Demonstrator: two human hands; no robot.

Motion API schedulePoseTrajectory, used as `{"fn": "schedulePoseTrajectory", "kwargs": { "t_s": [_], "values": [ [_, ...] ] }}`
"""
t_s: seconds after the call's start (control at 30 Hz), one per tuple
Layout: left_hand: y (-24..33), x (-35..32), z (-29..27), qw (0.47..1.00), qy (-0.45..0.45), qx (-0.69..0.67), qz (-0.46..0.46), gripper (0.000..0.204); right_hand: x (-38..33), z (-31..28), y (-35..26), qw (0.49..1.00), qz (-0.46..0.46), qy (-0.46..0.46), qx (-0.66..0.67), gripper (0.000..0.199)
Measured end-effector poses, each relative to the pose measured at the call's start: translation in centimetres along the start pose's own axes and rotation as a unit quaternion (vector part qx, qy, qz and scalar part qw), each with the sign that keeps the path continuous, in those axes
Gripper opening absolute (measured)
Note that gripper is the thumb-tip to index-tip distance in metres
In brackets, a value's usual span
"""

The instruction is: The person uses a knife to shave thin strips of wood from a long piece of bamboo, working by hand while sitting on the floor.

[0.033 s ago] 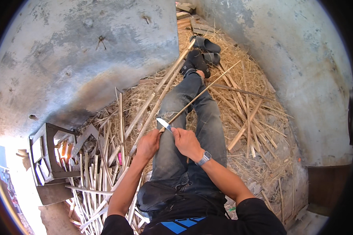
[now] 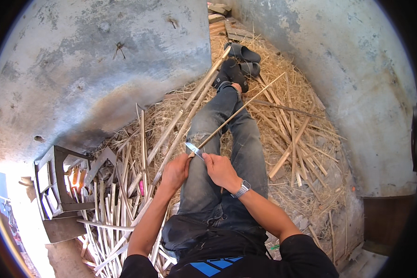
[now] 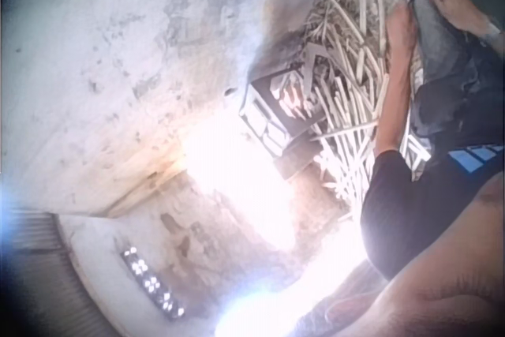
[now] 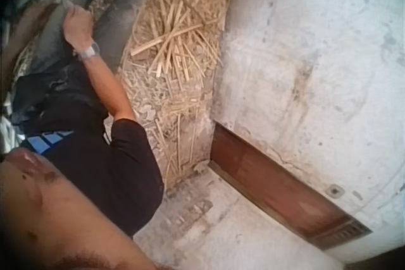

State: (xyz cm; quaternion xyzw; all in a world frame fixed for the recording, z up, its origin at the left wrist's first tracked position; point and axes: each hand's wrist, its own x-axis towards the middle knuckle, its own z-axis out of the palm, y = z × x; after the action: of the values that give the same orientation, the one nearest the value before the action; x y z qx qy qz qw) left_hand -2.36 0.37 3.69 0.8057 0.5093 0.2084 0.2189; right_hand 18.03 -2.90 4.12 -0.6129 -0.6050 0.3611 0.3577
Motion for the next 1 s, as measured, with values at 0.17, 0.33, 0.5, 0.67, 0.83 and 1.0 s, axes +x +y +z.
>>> {"fn": "schedulePoseTrajectory", "kwargs": {
  "t_s": [0.17, 0.33, 0.5, 0.67, 0.83, 1.0],
  "values": [
    [0.7, -1.4, -0.5, 1.000, 0.012, 0.003, 0.005, 0.010, 0.8, -2.8, 0.8, 0.998, 0.044, -0.038, 0.014, 0.048],
    [-3.5, -6.7, -1.7, 0.995, 0.025, 0.088, 0.028, 0.021, 5.0, -5.6, 3.9, 0.988, -0.005, 0.148, -0.052, 0.045],
    [-6.3, -12.1, -3.7, 0.988, 0.020, 0.155, 0.017, 0.038, 8.9, -9.4, 7.2, 0.963, 0.016, 0.236, -0.132, 0.048],
    [-7.7, -13.8, -3.7, 0.987, 0.004, 0.163, 0.007, 0.041, 10.0, -9.5, 7.9, 0.965, 0.047, 0.227, -0.126, 0.044],
    [-7.5, -11.5, -2.4, 0.989, 0.023, 0.143, 0.043, 0.039, 8.3, -4.5, 5.8, 0.983, -0.017, 0.168, -0.066, 0.037],
    [-6.7, -9.2, -1.2, 0.994, 0.009, 0.099, 0.044, 0.033, 5.4, -0.4, 3.9, 0.988, -0.025, 0.144, -0.051, 0.042]
  ]
}}
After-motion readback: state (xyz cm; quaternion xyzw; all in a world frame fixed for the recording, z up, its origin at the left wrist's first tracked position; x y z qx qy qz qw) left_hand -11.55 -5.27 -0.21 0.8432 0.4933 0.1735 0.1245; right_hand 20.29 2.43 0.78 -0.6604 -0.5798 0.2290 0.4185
